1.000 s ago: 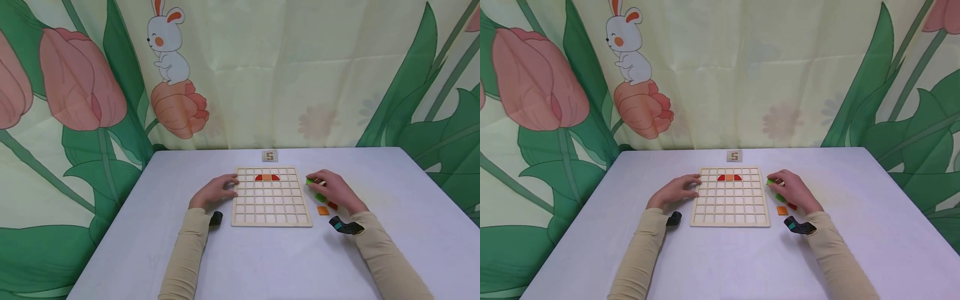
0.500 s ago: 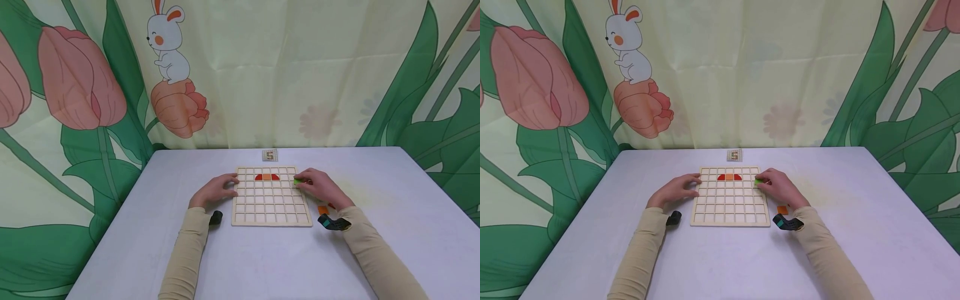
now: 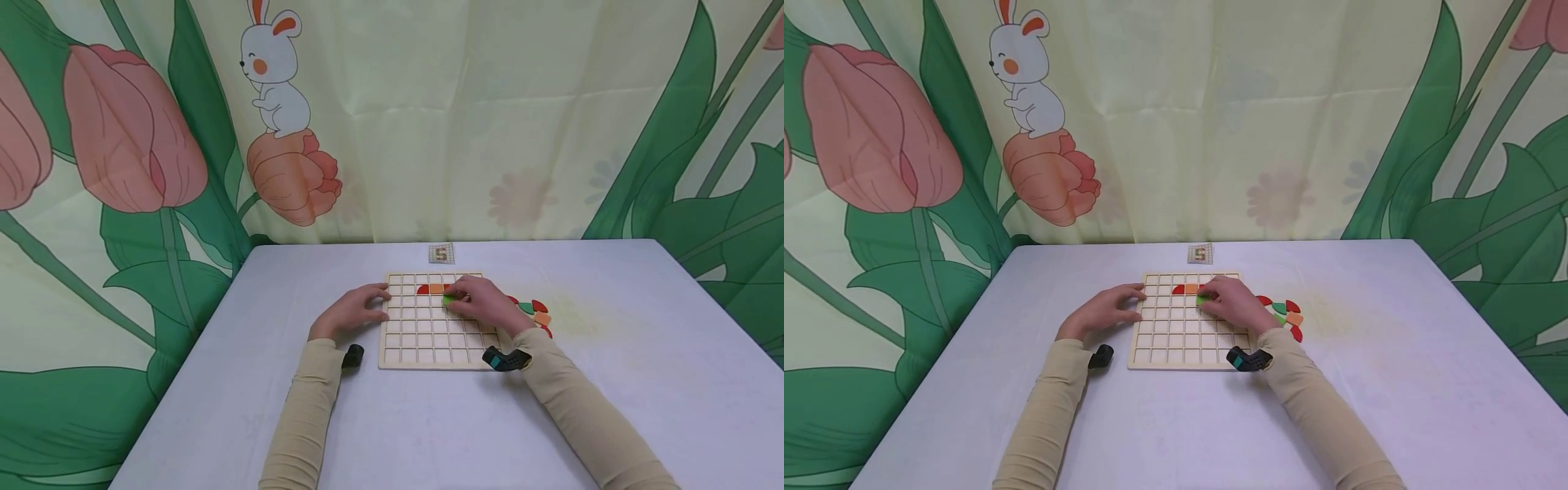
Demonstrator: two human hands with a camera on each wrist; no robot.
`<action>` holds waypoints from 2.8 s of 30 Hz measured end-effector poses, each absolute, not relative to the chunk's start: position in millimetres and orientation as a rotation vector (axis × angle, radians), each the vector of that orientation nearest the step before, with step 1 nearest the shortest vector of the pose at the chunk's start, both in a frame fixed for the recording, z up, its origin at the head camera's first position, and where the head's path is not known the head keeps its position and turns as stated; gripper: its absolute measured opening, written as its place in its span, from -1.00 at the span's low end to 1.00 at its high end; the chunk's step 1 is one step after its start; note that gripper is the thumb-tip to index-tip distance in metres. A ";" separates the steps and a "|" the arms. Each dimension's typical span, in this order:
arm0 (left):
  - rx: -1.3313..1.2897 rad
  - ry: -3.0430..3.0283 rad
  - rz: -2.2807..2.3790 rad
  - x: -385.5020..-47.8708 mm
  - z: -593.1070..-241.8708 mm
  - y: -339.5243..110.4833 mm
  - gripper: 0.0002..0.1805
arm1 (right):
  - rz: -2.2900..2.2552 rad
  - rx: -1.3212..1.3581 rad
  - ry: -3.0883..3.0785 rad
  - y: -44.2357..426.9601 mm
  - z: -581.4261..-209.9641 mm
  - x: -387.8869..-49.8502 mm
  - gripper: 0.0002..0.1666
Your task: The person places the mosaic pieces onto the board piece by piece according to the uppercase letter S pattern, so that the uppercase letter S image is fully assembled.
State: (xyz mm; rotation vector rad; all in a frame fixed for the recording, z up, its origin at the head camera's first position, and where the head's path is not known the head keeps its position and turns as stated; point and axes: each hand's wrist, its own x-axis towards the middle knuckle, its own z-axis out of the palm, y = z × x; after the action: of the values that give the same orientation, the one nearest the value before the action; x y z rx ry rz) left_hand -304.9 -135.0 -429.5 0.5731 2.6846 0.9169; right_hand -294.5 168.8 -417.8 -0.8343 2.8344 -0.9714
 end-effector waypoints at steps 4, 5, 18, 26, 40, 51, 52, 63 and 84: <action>0.566 2.682 0.920 -305.8 -430.3 -135.4 -0.50 | -0.922 -0.873 2.846 153.8 -416.3 -299.4 -0.71; 0.566 2.682 0.924 -305.8 -430.5 -135.6 -0.50 | -0.911 -0.888 2.848 150.6 -416.5 -300.7 -0.72; 0.598 2.688 0.922 -306.2 -431.2 -136.3 -0.51 | -0.866 -0.954 2.849 125.2 -420.3 -307.9 -0.77; 0.588 2.689 0.911 -308.5 -433.6 -136.8 -0.51 | -0.872 -0.901 2.858 123.9 -420.8 -307.7 -0.79; 0.587 2.694 0.907 -308.8 -433.9 -136.8 -0.51 | -0.922 -0.882 2.922 117.9 -426.3 -309.6 -0.86; 0.572 2.691 0.913 -307.3 -431.8 -136.4 -0.51 | -0.908 -0.762 2.915 114.8 -425.9 -307.8 -0.84; 0.570 2.691 0.915 -307.1 -431.7 -136.3 -0.52 | -0.909 -0.753 2.914 114.8 -425.4 -307.3 -0.84; 0.579 2.686 0.914 -307.5 -430.7 -136.8 -0.51 | -0.878 -0.784 2.941 115.6 -426.4 -307.8 -0.86; 0.603 2.687 0.910 -309.2 -431.5 -137.6 -0.50 | -0.950 -0.488 2.955 195.1 -413.4 -284.9 -0.69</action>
State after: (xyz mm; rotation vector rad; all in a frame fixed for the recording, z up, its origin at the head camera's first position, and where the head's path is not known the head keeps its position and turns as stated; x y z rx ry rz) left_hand -309.2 -137.6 -431.5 0.6029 2.6871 0.9104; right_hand -284.9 195.1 -413.4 -0.4884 2.9548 -0.9501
